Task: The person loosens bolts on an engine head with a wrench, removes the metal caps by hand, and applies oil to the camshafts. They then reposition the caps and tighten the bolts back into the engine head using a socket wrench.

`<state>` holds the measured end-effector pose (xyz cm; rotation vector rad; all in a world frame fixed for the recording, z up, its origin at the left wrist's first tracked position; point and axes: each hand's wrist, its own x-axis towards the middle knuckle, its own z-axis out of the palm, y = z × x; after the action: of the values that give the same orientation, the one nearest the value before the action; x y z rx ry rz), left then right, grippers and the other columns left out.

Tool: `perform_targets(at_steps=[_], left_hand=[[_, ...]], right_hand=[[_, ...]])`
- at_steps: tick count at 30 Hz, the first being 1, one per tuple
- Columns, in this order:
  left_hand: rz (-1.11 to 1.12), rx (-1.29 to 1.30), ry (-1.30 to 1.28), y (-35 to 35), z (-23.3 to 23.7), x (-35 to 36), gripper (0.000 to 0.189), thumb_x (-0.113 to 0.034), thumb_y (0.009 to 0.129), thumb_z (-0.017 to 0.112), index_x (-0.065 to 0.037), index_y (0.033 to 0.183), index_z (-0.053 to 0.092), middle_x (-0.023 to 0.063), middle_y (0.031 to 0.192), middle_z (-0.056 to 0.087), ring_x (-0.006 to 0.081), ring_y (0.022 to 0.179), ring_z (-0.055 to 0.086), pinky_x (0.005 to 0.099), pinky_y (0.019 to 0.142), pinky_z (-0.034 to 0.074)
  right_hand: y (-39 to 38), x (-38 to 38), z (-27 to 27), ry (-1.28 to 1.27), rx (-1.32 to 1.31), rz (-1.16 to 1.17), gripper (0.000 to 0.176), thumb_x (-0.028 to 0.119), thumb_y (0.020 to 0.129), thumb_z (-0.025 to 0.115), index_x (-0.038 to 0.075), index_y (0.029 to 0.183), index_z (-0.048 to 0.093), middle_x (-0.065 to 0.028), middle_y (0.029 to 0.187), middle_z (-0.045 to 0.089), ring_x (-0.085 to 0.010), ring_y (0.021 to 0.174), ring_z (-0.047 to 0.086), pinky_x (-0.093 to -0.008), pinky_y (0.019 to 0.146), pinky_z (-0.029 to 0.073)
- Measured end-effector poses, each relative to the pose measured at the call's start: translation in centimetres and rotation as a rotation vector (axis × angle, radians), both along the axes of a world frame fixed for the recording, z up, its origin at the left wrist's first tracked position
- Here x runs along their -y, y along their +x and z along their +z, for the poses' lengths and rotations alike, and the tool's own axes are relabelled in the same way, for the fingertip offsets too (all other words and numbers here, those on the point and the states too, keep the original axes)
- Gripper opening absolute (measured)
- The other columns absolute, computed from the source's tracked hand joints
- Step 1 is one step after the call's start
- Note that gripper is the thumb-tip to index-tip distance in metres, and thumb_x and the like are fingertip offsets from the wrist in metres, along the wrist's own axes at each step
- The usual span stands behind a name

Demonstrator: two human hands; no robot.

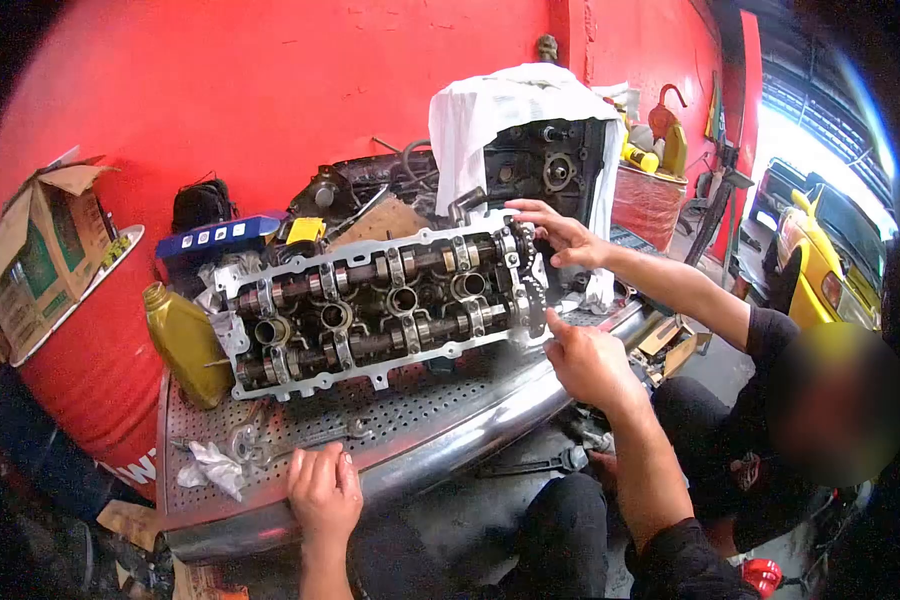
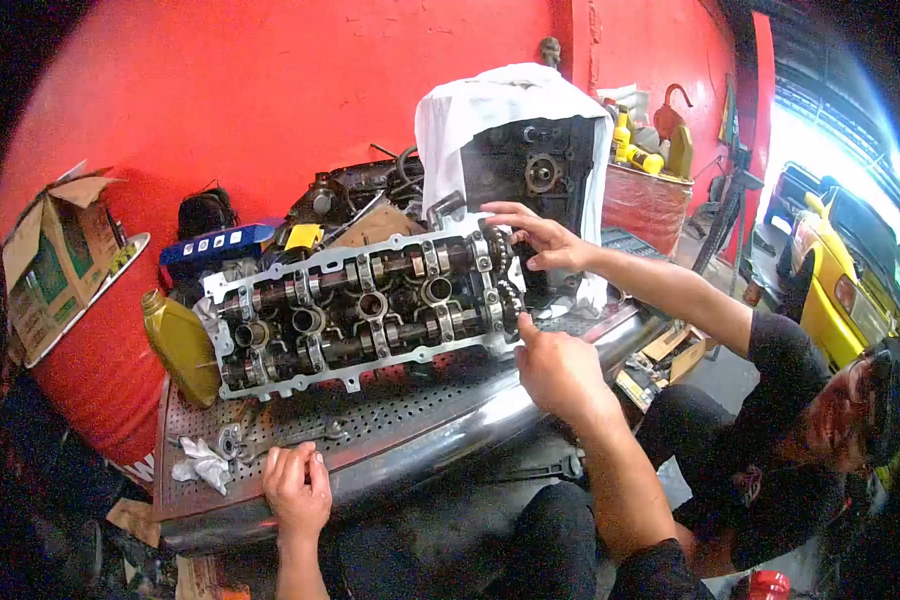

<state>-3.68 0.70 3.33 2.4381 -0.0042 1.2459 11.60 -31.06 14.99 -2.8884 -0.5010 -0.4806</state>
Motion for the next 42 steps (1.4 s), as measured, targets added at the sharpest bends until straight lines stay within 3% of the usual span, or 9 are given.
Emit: perform_targets(at_steps=[6,10,11,13,15,18,22,29,42], left_hand=[[0.055,-0.028,0.215,-0.2,1.4,0.2,0.033,-0.01,0.082,0.068,-0.001,0.113,0.063,0.0122,0.11,0.065,0.0327,0.105,0.057,0.0502,0.099,0.039],[0.039,-0.132,0.252,-0.6,0.8,-0.2,0.034,-0.017,0.085,0.069,-0.001,0.114,0.063,0.012,0.109,0.066,0.0331,0.105,0.058,0.0519,0.104,0.034],[0.03,-0.124,0.245,-0.6,0.7,-0.3,0.033,-0.016,0.085,0.069,-0.001,0.114,0.063,0.0124,0.109,0.066,0.0333,0.105,0.058,0.0517,0.103,0.036],[0.052,-0.127,0.181,-1.1,0.2,-0.3,0.036,-0.017,0.084,0.07,-0.001,0.115,0.063,0.0134,0.108,0.066,0.0329,0.105,0.058,0.0516,0.102,0.037],[0.071,-0.121,0.14,-1.9,-0.5,-0.3,0.037,-0.017,0.083,0.07,-0.001,0.116,0.062,0.0143,0.109,0.065,0.0332,0.106,0.058,0.0514,0.101,0.039],[0.107,-0.072,0.135,-3.1,-1.4,-1.0,0.037,-0.012,0.082,0.069,0.001,0.115,0.062,0.0154,0.11,0.066,0.035,0.108,0.058,0.0522,0.099,0.041],[0.13,-0.024,0.178,-4.1,-1.4,-1.3,0.035,-0.008,0.081,0.067,0.003,0.114,0.063,0.0158,0.111,0.068,0.0349,0.107,0.061,0.0526,0.098,0.043],[0.203,-0.013,0.173,-3.6,-2.0,-1.0,0.034,-0.006,0.08,0.065,0.003,0.113,0.064,0.0158,0.111,0.068,0.0341,0.106,0.061,0.0532,0.1,0.043],[0.226,0.004,0.222,-3.4,-2.0,-0.8,0.034,-0.004,0.082,0.065,0.003,0.115,0.065,0.0171,0.11,0.066,0.0366,0.102,0.06,0.0516,0.096,0.044]], right_hand=[[-1.9,-0.8,-0.1,0.107,-0.002,0.026,0.051,0.034,0.094,0.06,0.002,0.133,0.051,-0.0243,0.082,0.07,-0.0436,0.081,0.069,-0.0547,0.076,0.053],[-5.9,-2.3,-3.7,0.28,-0.093,0.116,0.048,0.028,0.093,0.068,0.002,0.132,0.058,-0.0177,0.079,0.071,-0.0363,0.076,0.071,-0.0433,0.071,0.056],[-6.9,-2.6,-5.8,0.293,-0.197,0.158,0.046,0.029,0.093,0.069,0.002,0.129,0.061,-0.018,0.081,0.071,-0.034,0.076,0.071,-0.0405,0.072,0.056],[-8.4,-3.5,-15.0,0.68,-0.31,0.405,0.047,0.039,0.094,0.065,0.005,0.126,0.063,-0.026,0.096,0.07,-0.0428,0.09,0.069,-0.0493,0.08,0.055],[-11.5,-3.3,-21.7,0.593,-0.775,0.402,0.048,0.041,0.095,0.064,0.005,0.127,0.063,-0.0275,0.105,0.069,-0.0429,0.098,0.068,-0.0482,0.085,0.055],[-15.3,-0.3,-34.6,0.308,-0.775,0.458,0.046,0.037,0.093,0.063,0.004,0.124,0.063,-0.0247,0.103,0.071,-0.0433,0.097,0.068,-0.0483,0.086,0.055],[-16.4,-0.7,-34.3,-0.13,-0.937,0.455,0.041,0.029,0.093,0.061,0.004,0.125,0.062,-0.0232,0.109,0.07,-0.0413,0.098,0.068,-0.0497,0.084,0.054],[-14.7,-1.6,-34.1,-0.083,-0.976,0.391,0.046,0.024,0.081,0.067,0.007,0.124,0.062,-0.0214,0.107,0.071,-0.0411,0.098,0.068,-0.0507,0.083,0.054],[-15.2,-1.9,-36.9,-0.229,-0.966,0.433,0.046,0.024,0.085,0.062,0.013,0.13,0.06,-0.0218,0.101,0.072,-0.0402,0.094,0.07,-0.0519,0.08,0.055]])
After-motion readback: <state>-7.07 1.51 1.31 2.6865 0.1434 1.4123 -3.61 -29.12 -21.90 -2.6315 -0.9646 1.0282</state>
